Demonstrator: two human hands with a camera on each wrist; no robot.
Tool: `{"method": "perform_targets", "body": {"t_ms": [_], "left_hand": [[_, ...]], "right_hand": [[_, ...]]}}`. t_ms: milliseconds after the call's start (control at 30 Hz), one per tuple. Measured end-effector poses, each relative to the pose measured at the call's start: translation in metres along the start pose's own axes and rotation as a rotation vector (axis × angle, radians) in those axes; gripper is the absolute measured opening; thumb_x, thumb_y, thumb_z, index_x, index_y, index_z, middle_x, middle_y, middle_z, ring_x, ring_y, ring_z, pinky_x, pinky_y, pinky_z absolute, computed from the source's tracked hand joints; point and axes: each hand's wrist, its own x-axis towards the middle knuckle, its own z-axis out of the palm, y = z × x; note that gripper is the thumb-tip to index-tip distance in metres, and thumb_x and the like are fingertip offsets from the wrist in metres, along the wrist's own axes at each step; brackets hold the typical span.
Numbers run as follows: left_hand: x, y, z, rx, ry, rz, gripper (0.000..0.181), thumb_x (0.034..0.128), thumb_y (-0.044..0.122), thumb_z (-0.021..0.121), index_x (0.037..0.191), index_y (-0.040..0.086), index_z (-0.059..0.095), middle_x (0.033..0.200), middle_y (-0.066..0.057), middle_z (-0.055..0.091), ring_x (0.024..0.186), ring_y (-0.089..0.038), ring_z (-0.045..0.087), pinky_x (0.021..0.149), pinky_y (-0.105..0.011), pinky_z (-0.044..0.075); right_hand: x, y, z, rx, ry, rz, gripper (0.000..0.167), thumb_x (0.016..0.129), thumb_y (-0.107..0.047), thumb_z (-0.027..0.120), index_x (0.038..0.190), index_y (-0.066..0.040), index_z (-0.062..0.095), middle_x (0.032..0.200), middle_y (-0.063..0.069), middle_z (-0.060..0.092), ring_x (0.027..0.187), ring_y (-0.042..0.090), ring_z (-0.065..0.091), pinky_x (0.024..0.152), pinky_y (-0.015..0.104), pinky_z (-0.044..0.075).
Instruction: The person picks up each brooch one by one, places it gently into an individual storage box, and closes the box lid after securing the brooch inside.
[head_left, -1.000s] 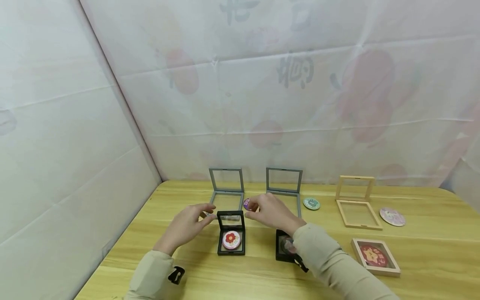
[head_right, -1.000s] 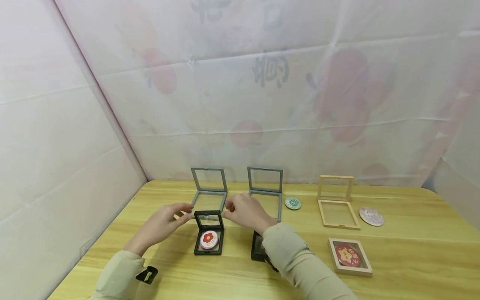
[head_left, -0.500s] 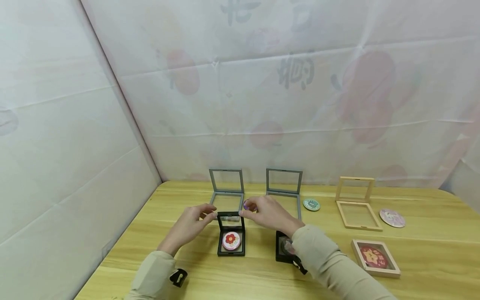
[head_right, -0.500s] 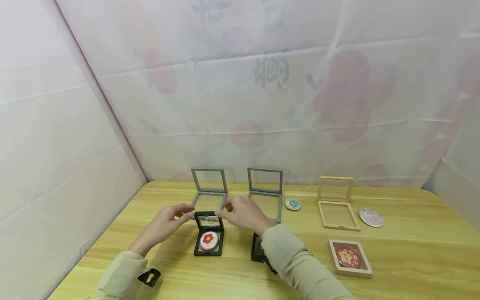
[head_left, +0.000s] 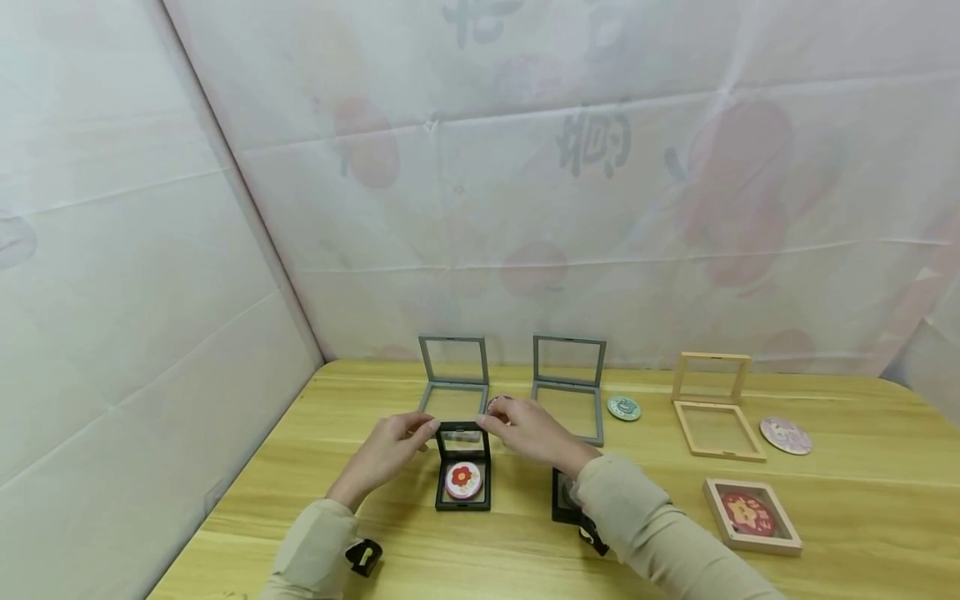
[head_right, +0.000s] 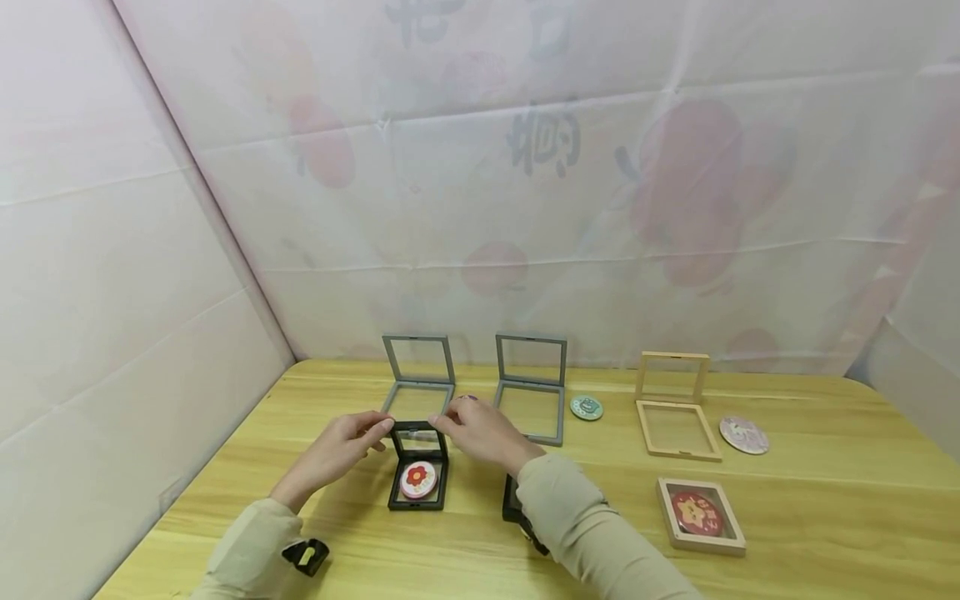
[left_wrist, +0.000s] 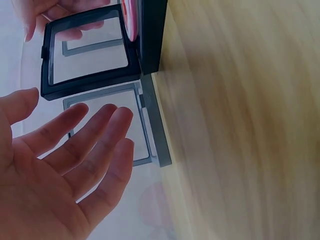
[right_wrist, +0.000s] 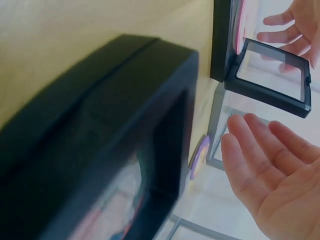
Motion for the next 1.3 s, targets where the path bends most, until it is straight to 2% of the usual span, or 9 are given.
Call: {"method": "perform_targets", "body": {"t_ms": [167,300,433,600,700,867,1067,1133,1300], "left_hand": [[0.000,0.001,0.002,-0.037,-0.027,-0.035,0.037,0.1078,0.025,0.053,0.123,-0.005,0.066,0.120,-0.018,0.068,0.088,-0.026,0.070,0.080,-0.046,0.057],[0.000,0.002,0.003,-0.049,-0.039,-0.044,0.038,0.1083,0.027,0.051,0.121,-0.005,0.067,0.121,-0.020,0.067,0.086,-0.026,0.070,0.080,-0.046,0.057],[0.000,0.003,0.003,-0.071,-0.061,-0.049,0.041,0.1086,0.029,0.050,0.122,-0.006,0.066,0.123,-0.021,0.065,0.087,-0.026,0.070,0.081,-0.048,0.056],[0.001,0.002,0.004,-0.077,-0.066,-0.079,0.041,0.1088,0.029,0.049,0.122,-0.006,0.066,0.125,-0.020,0.065,0.088,-0.026,0.069,0.082,-0.048,0.055],[0.002,0.001,0.004,-0.076,-0.073,-0.087,0.041,0.1089,0.029,0.049,0.122,-0.006,0.066,0.127,-0.022,0.064,0.087,-0.027,0.070,0.083,-0.048,0.055],[0.003,0.000,0.003,-0.086,-0.095,-0.084,0.046,0.1095,0.029,0.047,0.125,-0.010,0.064,0.130,-0.029,0.060,0.088,-0.029,0.071,0.084,-0.050,0.055],[0.004,-0.002,0.005,-0.118,-0.110,-0.101,0.052,0.1105,0.031,0.043,0.133,-0.014,0.057,0.133,-0.032,0.057,0.088,-0.032,0.072,0.081,-0.048,0.057],[0.004,-0.003,0.006,-0.126,-0.125,-0.105,0.053,0.1108,0.032,0.042,0.132,-0.014,0.057,0.130,-0.032,0.059,0.089,-0.033,0.072,0.081,-0.048,0.057],[0.006,-0.006,0.004,-0.156,-0.198,-0.106,0.057,0.1109,0.034,0.039,0.129,-0.016,0.058,0.111,-0.025,0.068,0.094,-0.036,0.070,0.082,-0.049,0.056]], "right_hand": [[0.001,0.000,0.003,0.004,-0.016,-0.019,0.036,0.108,-0.032,0.049,0.089,-0.007,0.066,0.078,0.002,0.055,0.067,0.014,0.048,0.064,0.032,0.043],[0.000,0.000,0.004,0.031,-0.032,-0.008,0.039,0.109,-0.031,0.048,0.090,-0.005,0.067,0.077,0.008,0.060,0.064,0.013,0.050,0.062,0.032,0.043],[0.000,0.000,0.005,0.064,-0.039,0.020,0.038,0.109,-0.030,0.047,0.097,-0.002,0.069,0.079,0.013,0.064,0.063,0.014,0.053,0.060,0.033,0.044],[0.001,0.001,0.010,0.069,-0.033,0.029,0.042,0.109,-0.034,0.047,0.094,-0.002,0.069,0.078,0.012,0.064,0.063,0.014,0.054,0.060,0.033,0.045],[0.001,0.002,0.011,0.063,-0.036,0.029,0.044,0.110,-0.034,0.044,0.094,-0.002,0.069,0.077,0.011,0.064,0.064,0.016,0.056,0.063,0.034,0.046],[0.000,0.003,0.013,0.088,-0.048,0.056,0.047,0.111,-0.034,0.040,0.103,0.001,0.070,0.081,0.009,0.066,0.070,0.023,0.063,0.070,0.037,0.049],[-0.001,0.006,0.013,0.111,-0.075,0.077,0.049,0.111,-0.035,0.038,0.086,-0.001,0.064,0.078,0.012,0.063,0.071,0.025,0.063,0.063,0.034,0.046],[-0.001,0.006,0.012,0.116,-0.089,0.079,0.050,0.111,-0.035,0.040,0.085,0.000,0.063,0.077,0.014,0.062,0.069,0.024,0.061,0.060,0.033,0.044],[-0.002,0.006,0.010,0.132,-0.130,0.101,0.047,0.110,-0.038,0.042,0.100,0.000,0.069,0.086,0.014,0.065,0.067,0.018,0.056,0.060,0.031,0.040]]}}
